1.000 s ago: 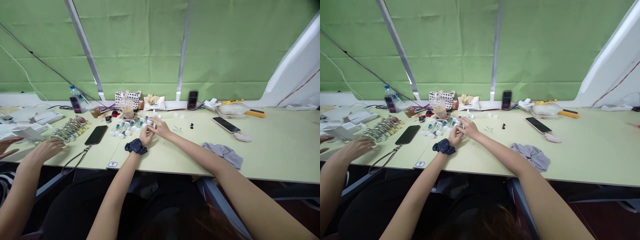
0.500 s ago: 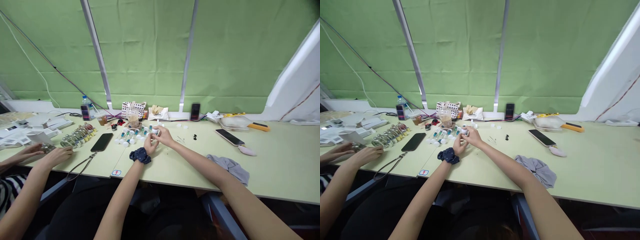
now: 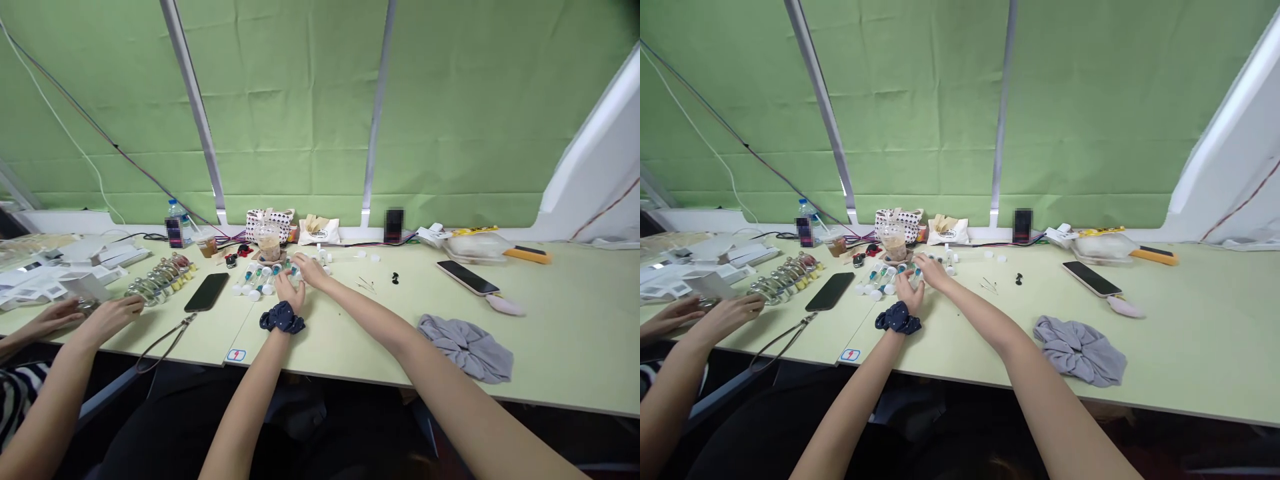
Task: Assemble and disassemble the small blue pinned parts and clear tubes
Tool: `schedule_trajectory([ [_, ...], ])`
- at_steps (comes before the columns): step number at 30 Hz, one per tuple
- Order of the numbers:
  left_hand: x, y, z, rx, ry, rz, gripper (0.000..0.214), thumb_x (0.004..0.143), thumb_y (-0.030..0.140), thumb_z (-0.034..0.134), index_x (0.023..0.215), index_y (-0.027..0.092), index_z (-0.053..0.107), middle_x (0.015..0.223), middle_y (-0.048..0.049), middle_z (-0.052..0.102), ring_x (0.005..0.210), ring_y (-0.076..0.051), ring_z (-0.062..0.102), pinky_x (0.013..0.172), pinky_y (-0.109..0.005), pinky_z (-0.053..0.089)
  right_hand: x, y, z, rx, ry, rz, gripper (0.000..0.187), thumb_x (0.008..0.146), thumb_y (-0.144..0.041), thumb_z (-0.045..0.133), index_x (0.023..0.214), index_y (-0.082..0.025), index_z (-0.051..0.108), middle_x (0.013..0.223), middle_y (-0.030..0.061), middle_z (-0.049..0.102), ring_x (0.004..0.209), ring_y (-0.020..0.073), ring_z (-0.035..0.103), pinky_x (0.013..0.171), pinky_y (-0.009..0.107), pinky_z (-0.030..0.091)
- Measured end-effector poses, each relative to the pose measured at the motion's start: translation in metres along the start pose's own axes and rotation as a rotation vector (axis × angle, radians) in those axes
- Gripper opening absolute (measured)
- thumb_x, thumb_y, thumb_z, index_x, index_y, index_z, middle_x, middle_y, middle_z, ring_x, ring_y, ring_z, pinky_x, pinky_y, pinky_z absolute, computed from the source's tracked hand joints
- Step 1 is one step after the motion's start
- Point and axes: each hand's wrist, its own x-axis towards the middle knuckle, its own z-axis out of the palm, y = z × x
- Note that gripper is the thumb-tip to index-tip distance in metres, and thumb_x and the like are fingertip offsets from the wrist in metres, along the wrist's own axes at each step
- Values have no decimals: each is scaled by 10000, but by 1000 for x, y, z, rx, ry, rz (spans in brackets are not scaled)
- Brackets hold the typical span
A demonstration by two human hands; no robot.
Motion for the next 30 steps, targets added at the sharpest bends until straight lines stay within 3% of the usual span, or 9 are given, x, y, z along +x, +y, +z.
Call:
schedule_trajectory([
  [4,0,-6,2,56,-14,19,294,686,217,601,951,193,475,991,-128,514,1038,-342,477,939,-535,352,-3,1,12,-43,-51,70,300,931,-325,527,1185,-171,562,1203,97,562,1004,193,586,854,398,510],
  [7,0,-9,4,141,-61,7,278,692,213,578,954,184,489,996,-132,525,1035,-339,484,933,-515,362,-5,18,9,-86,-102,139,315,925,-327,536,1197,-171,555,1212,97,556,1017,201,583,859,407,508],
  [9,-1,-10,5,202,-76,-23,266,701,213,567,957,178,507,1006,-128,530,1026,-326,494,928,-492,375,-7,37,2,-120,-131,193,338,917,-311,546,1218,-158,542,1231,103,545,1063,226,565,888,440,487],
  [13,-1,-11,7,256,-107,-9,238,708,212,574,941,179,541,997,-116,544,1013,-303,507,919,-454,395,-15,88,-20,-213,-159,331,400,882,-76,449,1266,-150,535,1332,175,479,1243,313,415,1003,529,356],
  [15,-2,-10,7,268,-116,8,216,711,214,580,923,181,555,987,-114,547,1001,-300,509,912,-449,401,-23,114,-31,-385,-195,527,530,843,-26,415,1344,-191,470,1442,159,372,1304,329,329,1021,555,310],
  [18,-4,-7,7,283,-128,28,183,720,218,579,900,185,574,981,-115,543,1004,-302,505,899,-445,403,-35,145,-42,-480,-294,654,645,817,-20,416,1426,-224,353,1488,135,312,1352,335,239,1032,583,256],
  [24,-6,2,3,304,-205,90,169,733,232,569,891,182,601,1002,-123,555,1000,-301,503,888,-443,389,-47,166,-46,-479,-406,660,549,847,-53,422,1369,-223,417,1318,168,497,1228,322,408,980,551,293],
  [30,-7,11,0,334,-275,133,175,744,240,562,902,183,610,1023,-119,565,999,-302,502,850,-430,395,-50,160,-55,-435,-375,661,471,858,-115,491,1313,-225,443,1227,151,574,1136,300,508,962,517,290],
])
